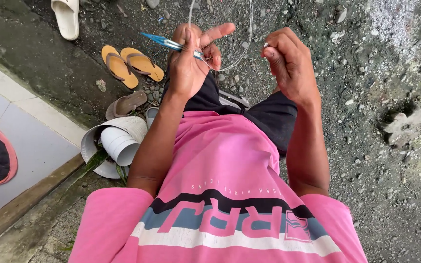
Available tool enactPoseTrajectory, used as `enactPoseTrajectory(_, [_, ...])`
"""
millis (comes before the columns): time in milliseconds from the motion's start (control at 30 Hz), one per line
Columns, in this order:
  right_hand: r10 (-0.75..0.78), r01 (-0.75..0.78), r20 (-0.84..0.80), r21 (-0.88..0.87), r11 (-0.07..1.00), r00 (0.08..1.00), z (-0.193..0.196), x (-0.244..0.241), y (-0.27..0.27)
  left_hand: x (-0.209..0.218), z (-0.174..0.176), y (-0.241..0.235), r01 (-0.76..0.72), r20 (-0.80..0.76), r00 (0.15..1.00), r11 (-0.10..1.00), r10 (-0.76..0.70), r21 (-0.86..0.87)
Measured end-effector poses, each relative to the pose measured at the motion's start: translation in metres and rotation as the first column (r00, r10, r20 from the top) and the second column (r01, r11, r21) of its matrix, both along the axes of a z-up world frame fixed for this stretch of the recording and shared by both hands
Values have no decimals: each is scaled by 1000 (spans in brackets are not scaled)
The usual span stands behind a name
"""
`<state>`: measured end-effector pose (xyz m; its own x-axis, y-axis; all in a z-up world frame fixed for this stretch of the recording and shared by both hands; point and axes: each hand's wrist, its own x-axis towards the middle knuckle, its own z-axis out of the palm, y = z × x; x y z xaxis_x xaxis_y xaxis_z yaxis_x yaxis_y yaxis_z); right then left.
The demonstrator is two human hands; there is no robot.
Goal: A person is sitting outdoors repairing a large white fishing net using a blue net needle, carefully threading and knotting the line.
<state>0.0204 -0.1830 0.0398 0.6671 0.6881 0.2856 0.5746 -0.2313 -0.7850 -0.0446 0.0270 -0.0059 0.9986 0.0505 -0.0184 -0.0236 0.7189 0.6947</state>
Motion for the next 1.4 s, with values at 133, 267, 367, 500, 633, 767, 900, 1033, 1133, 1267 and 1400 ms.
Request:
enactPoseTrajectory(133, [-16, 16, 4, -31, 999, 1000, 4, 1, -4, 7, -5, -2, 101, -5, 995, 994, -101, -44])
enactPoseTrajectory(267, [-28, 29, 13, -37, 999, 1000, 3, 3, -8, 11, -10, -4, 214, -31, 975, 970, -219, -119])
enactPoseTrajectory(367, [-19, 20, 38, -30, 999, 999, 5, 3, -7, 11, -9, -5, 203, -49, 975, 962, -215, -182])
enactPoseTrajectory(500, [-27, 29, 40, -40, 999, 999, 2, 4, -7, 10, -4, -5, 187, -36, 980, 971, -195, -151])
enactPoseTrajectory(633, [3, -1, 39, -39, 999, 999, 1, 8, -8, 8, -1, -6, 202, -5, 979, 977, -203, -65])
enactPoseTrajectory(767, [-3, 3, -57, 10, 1000, 998, 3, 8, -6, 4, 3, -10, 184, 57, 980, 980, -189, 79])
enactPoseTrajectory(900, [-157, 148, 115, 84, 985, 981, 12, 0, -2, 1, 21, -13, 118, 133, 981, 976, -144, 184])
enactPoseTrajectory(1033, [-235, 231, 45, 85, 969, 971, 25, -11, 7, 2, 32, -14, 40, 205, 974, 967, -93, 250])
enactPoseTrajectory(1133, [-221, 221, 7, 59, 974, 975, 32, -13, 13, 1, 30, -16, 60, 197, 974, 963, -115, 263])
enactPoseTrajectory(1267, [-199, 200, -33, 35, 979, 979, 33, -10, 16, -1, 30, -14, 102, 197, 967, 951, -164, 290])
enactPoseTrajectory(1400, [-187, 186, 15, 27, 982, 982, 33, -9, 18, -1, 9, -14, 91, 202, 969, 969, -139, 231])
